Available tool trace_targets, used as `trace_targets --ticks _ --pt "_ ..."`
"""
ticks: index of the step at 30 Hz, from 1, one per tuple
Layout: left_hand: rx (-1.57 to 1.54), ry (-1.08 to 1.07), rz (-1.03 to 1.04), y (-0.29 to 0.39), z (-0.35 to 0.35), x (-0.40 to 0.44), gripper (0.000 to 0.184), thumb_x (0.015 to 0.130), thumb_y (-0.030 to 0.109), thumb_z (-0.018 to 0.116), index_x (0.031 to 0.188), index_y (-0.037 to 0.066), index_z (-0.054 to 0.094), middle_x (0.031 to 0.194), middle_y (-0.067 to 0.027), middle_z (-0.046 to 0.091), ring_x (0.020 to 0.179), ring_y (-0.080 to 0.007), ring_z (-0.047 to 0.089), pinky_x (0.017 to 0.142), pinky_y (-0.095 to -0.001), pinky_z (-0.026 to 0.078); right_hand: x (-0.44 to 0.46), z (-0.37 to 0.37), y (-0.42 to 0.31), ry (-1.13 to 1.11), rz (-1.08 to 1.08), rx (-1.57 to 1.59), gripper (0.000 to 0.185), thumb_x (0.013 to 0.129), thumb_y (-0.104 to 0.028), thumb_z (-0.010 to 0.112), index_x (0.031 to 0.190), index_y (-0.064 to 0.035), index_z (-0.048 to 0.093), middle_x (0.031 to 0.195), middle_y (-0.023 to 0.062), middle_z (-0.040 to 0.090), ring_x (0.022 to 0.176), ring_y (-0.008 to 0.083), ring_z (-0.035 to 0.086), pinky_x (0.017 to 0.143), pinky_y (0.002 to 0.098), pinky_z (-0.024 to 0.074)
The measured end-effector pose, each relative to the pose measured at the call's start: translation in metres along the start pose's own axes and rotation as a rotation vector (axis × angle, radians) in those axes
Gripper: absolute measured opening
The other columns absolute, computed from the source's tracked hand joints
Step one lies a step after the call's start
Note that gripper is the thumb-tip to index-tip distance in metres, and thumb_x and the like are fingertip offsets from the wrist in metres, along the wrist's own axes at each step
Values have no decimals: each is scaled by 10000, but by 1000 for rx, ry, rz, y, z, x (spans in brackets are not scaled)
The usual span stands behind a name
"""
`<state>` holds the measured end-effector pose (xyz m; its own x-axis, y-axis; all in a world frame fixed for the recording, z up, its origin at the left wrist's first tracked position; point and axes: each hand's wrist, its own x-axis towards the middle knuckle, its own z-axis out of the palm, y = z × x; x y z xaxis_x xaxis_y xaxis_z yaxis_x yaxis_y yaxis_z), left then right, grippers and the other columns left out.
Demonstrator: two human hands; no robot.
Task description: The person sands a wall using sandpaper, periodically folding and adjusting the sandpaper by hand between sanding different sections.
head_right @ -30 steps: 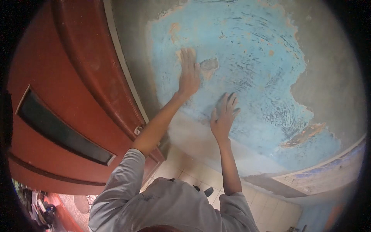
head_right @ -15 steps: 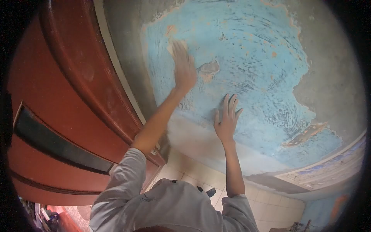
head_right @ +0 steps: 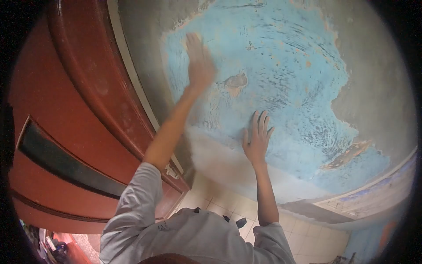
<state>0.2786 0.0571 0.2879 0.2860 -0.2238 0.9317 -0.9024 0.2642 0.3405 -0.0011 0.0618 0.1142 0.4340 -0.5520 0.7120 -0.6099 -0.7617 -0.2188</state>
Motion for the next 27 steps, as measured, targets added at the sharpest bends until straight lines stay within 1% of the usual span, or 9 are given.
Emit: trace_targets --ticks 3,7,9,12,15,17,23,25,27 --pt "1 26 -100 5 -6 39 676 1138 207 367 1661 -91 61 1750 -297 -2 1630 -443 31 1332 -471 98 0 -8 -3 -9 -14 23 819 985 -161 623 1702 -92 235 1751 253 168 1590 525 166 1211 762 146" --pt "-23 40 -75 32 14 -43 659 1141 206 357 1660 -95 84 1743 -314 40 1630 -442 39 1327 -492 108 0 -8 -6 -14 13 -4 805 979 -156 618 1694 -82 256 1742 251 209 1570 529 229 1209 755 178" --pt "6 -138 -122 38 22 -96 653 1141 200 351 1661 -92 87 1740 -316 56 1630 -438 39 1331 -478 93 -1 -10 -4 -13 -1 7 808 976 -160 620 1694 -84 257 1743 247 210 1568 529 235 1206 757 183" --pt "190 -95 34 12 20 -67 648 1144 203 345 1664 -86 88 1742 -315 41 1631 -434 36 1332 -464 90 -4 -15 7 -25 -37 -4 813 968 -169 623 1694 -97 265 1746 236 212 1567 530 238 1202 764 183" --pt "36 -11 29 3 -4 16 645 1148 202 343 1659 -97 87 1743 -313 35 1629 -438 38 1332 -453 90 -11 -18 16 -54 -45 -71 809 969 -175 623 1699 -137 276 1758 220 190 1582 529 194 1203 772 150" --pt "-5 73 -36 10 -12 44 627 1116 116 387 1623 -160 140 1710 -367 111 1603 -503 102 1323 -520 121 -14 -18 17 -65 -37 -117 803 976 -177 622 1703 -165 282 1767 211 167 1596 528 154 1207 774 121" --pt "70 -10 -118 43 34 -97 630 1107 98 383 1627 -154 131 1720 -359 67 1611 -492 67 1323 -530 117 -15 -14 17 -11 -30 -74 819 948 -202 651 1693 -184 312 1759 197 210 1585 524 198 1185 805 132" --pt "-70 -109 -179 51 29 -106 643 1111 119 384 1625 -161 119 1717 -365 60 1613 -490 57 1325 -526 115 -14 -18 23 -47 -42 -87 812 957 -200 641 1697 -198 306 1760 203 203 1586 530 185 1185 808 118" --pt "125 -62 -32 31 21 -61 641 1122 146 375 1626 -160 123 1722 -357 57 1610 -498 54 1325 -516 123 -17 -27 32 -40 -43 -96 795 966 -199 631 1695 -200 313 1760 207 199 1587 534 179 1184 810 111"
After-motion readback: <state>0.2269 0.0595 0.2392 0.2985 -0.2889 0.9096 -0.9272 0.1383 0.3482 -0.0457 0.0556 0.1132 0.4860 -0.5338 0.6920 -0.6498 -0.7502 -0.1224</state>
